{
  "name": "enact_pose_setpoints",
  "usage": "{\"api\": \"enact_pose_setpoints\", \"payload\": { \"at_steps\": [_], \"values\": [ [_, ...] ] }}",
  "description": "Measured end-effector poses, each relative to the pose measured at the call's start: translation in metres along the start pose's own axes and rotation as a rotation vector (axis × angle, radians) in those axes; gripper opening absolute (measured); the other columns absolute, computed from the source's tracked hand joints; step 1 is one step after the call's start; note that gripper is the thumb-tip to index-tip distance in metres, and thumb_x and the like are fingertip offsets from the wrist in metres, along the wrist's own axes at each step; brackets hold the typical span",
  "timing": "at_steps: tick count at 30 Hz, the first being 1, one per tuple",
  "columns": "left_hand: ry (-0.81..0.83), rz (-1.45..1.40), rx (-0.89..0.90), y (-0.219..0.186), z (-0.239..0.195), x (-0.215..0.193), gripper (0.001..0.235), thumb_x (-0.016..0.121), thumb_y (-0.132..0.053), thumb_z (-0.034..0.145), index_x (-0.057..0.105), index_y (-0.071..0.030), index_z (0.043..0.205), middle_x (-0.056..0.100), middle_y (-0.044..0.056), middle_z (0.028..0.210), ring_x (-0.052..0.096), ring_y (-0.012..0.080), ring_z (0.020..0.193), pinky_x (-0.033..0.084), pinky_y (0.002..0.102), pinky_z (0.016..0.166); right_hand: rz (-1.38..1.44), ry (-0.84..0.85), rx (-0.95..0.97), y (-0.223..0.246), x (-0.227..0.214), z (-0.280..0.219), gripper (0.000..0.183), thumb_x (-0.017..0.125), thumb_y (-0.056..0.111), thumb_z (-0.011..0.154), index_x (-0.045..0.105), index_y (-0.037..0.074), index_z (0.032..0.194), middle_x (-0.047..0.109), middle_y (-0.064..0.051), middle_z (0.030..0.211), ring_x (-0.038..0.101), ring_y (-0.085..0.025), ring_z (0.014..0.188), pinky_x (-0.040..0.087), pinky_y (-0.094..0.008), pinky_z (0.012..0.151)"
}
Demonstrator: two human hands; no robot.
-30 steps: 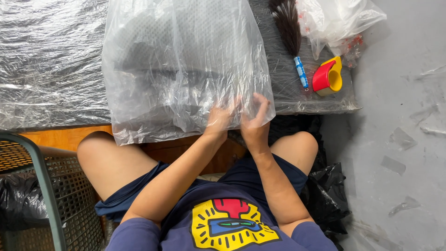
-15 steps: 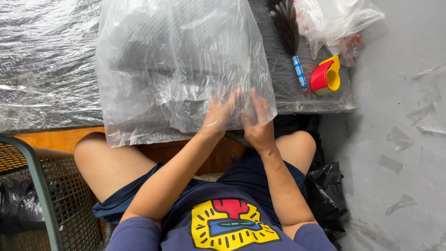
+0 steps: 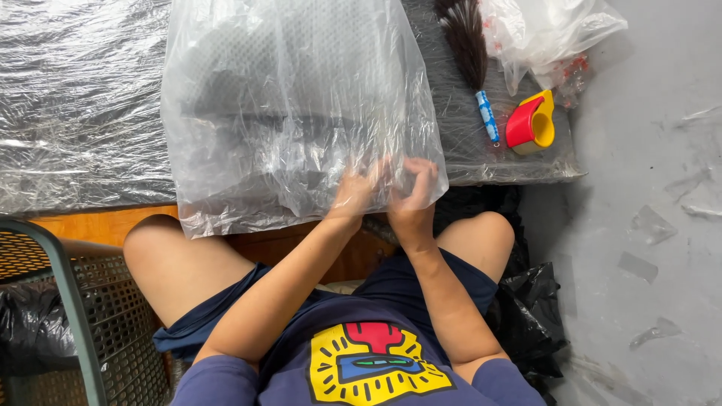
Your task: The person sits on the floor and uses a feather duster to clean a pillow wrapped in a clear plastic bag. They then fold the plastic bag over the pillow and tie the open end into a knot to secure the package.
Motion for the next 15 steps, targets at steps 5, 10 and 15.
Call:
{"api": "enact_pose_setpoints", "payload": {
  "at_steps": [5,10,15],
  "values": [
    [-0.042,0.107,0.071,0.001,-0.015,0.005,0.075,0.066,-0.082,0.073,0.077,-0.019,0.111,0.079,0.01,0.097,0.075,0.0321,0.102,0.059,0.047,0.089,0.015,-0.019,-0.012,-0.021,0.011,-0.011,0.033,0.072,0.021,0.095,0.054,0.002,0.113,0.051,-0.011,0.112,0.056,-0.033,0.105,0.047,-0.046,0.095],
    [-0.032,0.051,0.055,-0.013,-0.016,-0.001,0.077,0.057,-0.077,0.084,0.075,-0.009,0.116,0.077,0.02,0.105,0.07,0.0395,0.11,0.055,0.054,0.096,-0.008,0.016,-0.043,0.001,0.008,-0.019,0.036,0.061,0.013,0.1,0.05,-0.004,0.129,0.05,-0.017,0.121,0.055,-0.042,0.111,0.049,-0.05,0.094],
    [-0.059,0.073,0.042,-0.016,-0.014,-0.01,0.086,0.052,-0.082,0.083,0.068,-0.011,0.129,0.075,0.02,0.114,0.068,0.0361,0.117,0.054,0.051,0.099,-0.106,0.232,-0.076,0.037,-0.023,-0.033,0.061,0.063,0.004,0.099,0.04,-0.007,0.153,0.03,-0.03,0.16,0.045,-0.051,0.136,0.05,-0.055,0.103]
  ]
}}
Point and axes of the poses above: each hand's wrist, its own z-axis towards the middle knuckle, its own x-axis out of the palm, y = z × x, the point moved 2 cm from there along z, towards the middle knuckle
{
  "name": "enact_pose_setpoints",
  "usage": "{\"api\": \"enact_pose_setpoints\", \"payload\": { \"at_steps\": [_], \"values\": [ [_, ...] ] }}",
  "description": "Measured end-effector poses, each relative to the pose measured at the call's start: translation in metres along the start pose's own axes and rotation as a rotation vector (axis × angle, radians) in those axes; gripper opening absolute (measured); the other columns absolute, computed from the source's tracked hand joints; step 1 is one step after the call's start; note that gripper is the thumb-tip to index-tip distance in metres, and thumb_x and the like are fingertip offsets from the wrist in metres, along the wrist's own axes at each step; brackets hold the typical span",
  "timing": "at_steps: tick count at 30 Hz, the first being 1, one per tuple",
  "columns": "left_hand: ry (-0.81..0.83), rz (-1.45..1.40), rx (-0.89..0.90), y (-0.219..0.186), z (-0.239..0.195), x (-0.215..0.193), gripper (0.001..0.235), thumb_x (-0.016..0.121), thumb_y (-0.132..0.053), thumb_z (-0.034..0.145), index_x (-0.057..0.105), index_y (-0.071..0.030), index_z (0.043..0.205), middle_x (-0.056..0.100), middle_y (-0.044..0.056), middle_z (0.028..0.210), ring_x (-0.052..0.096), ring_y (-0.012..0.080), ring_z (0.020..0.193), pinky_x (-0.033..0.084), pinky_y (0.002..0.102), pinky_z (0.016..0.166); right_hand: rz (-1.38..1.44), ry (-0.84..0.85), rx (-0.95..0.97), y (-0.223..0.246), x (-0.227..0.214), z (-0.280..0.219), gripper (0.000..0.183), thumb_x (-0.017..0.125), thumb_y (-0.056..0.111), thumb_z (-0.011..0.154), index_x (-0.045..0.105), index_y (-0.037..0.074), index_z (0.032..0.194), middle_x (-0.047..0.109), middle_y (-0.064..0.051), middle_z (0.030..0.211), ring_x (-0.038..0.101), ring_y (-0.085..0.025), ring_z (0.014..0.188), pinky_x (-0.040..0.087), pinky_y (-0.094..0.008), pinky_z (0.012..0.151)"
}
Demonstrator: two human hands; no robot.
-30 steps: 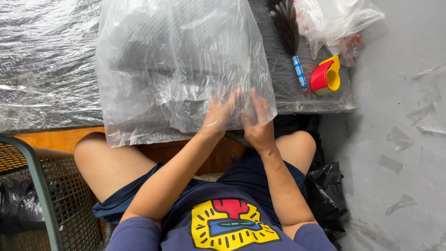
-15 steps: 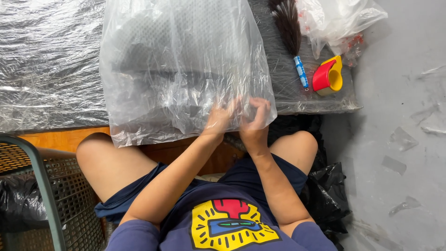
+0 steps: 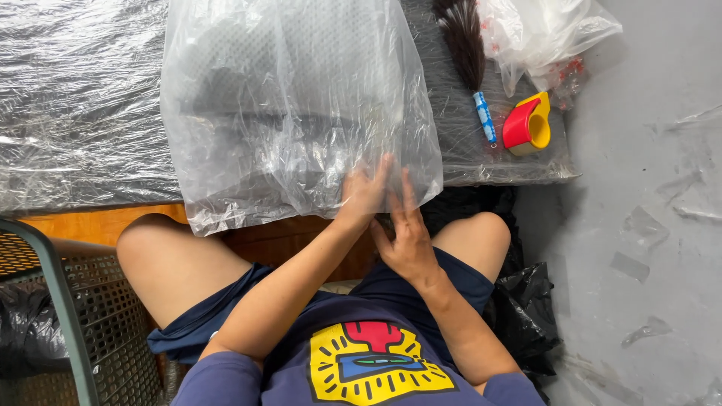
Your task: The person sits on the floor and uses a feather duster to clean a pillow wrapped in a clear plastic bag. They then fold the plastic bag over the pillow and tie the open end into a knot to secure the package.
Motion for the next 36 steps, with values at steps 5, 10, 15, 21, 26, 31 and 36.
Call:
{"api": "enact_pose_setpoints", "payload": {
  "at_steps": [5,10,15,21,26,31,36],
  "values": [
    [-0.075,-0.129,0.135,0.001,-0.003,0.011,0.07,0.061,-0.064,0.093,0.069,-0.003,0.125,0.074,0.026,0.111,0.066,0.0442,0.115,0.052,0.056,0.098,0.361,0.013,0.252,-0.033,-0.053,-0.014,0.031,0.059,0.03,0.098,0.077,0.017,0.077,0.078,-0.001,0.077,0.075,-0.016,0.069,0.055,-0.026,0.071],
    [-0.09,-0.163,0.168,-0.008,-0.025,0.006,0.066,0.062,-0.062,0.094,0.069,-0.004,0.127,0.074,0.024,0.113,0.066,0.0419,0.116,0.051,0.054,0.1,0.569,-0.334,0.567,-0.114,-0.046,0.04,0.043,0.048,0.046,0.107,0.055,0.004,0.115,0.063,-0.017,0.105,0.067,-0.027,0.09,0.058,-0.039,0.077],
    [-0.088,-0.122,0.196,0.015,-0.013,0.022,0.067,0.062,-0.06,0.095,0.068,-0.002,0.127,0.073,0.028,0.11,0.065,0.0451,0.116,0.05,0.056,0.1,0.968,-0.074,0.915,-0.093,-0.015,0.103,0.116,0.056,0.08,0.089,0.022,-0.008,0.156,0.035,-0.039,0.147,0.043,-0.049,0.141,0.041,-0.066,0.105],
    [-0.274,0.727,0.819,0.095,0.048,0.04,0.043,0.073,-0.028,0.094,0.069,-0.004,0.129,0.077,0.023,0.101,0.075,0.0357,0.101,0.054,0.049,0.098,0.872,0.246,1.007,-0.132,0.039,0.102,0.114,0.078,0.077,0.08,0.027,0.014,0.161,0.025,-0.03,0.163,0.03,-0.047,0.149,0.027,-0.065,0.12],
    [-0.673,1.289,0.835,0.107,0.059,0.049,0.043,0.069,-0.03,0.097,0.066,-0.008,0.134,0.071,0.02,0.113,0.072,0.0315,0.107,0.054,0.043,0.096,1.022,0.349,1.01,-0.07,0.037,0.104,0.044,0.087,0.036,0.084,0.072,0.003,0.109,0.076,-0.016,0.087,0.077,-0.026,0.077,0.063,-0.044,0.063],
    [-1.041,1.797,0.781,0.116,0.07,0.063,0.044,0.065,-0.032,0.099,0.063,-0.011,0.138,0.065,0.017,0.124,0.07,0.0277,0.112,0.054,0.037,0.094,0.94,0.538,0.873,-0.092,0.027,0.1,0.032,0.083,0.039,0.088,0.072,0.009,0.094,0.074,-0.005,0.084,0.074,-0.016,0.077,0.061,-0.036,0.068],
    [-1.42,2.301,0.634,0.125,0.079,0.079,0.045,0.062,-0.035,0.101,0.06,-0.015,0.142,0.06,0.014,0.135,0.067,0.024,0.117,0.054,0.031,0.092,1.051,0.567,0.885,-0.07,0.003,0.14,0.068,0.051,0.075,0.091,0.072,0.013,0.112,0.077,-0.009,0.098,0.078,-0.022,0.087,0.067,-0.041,0.072]
  ]
}}
Point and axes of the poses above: each hand's wrist, its own z-axis towards the middle knuckle, its own x-axis out of the palm, y = z × x, the point moved 2 cm from there along z, towards the middle knuckle
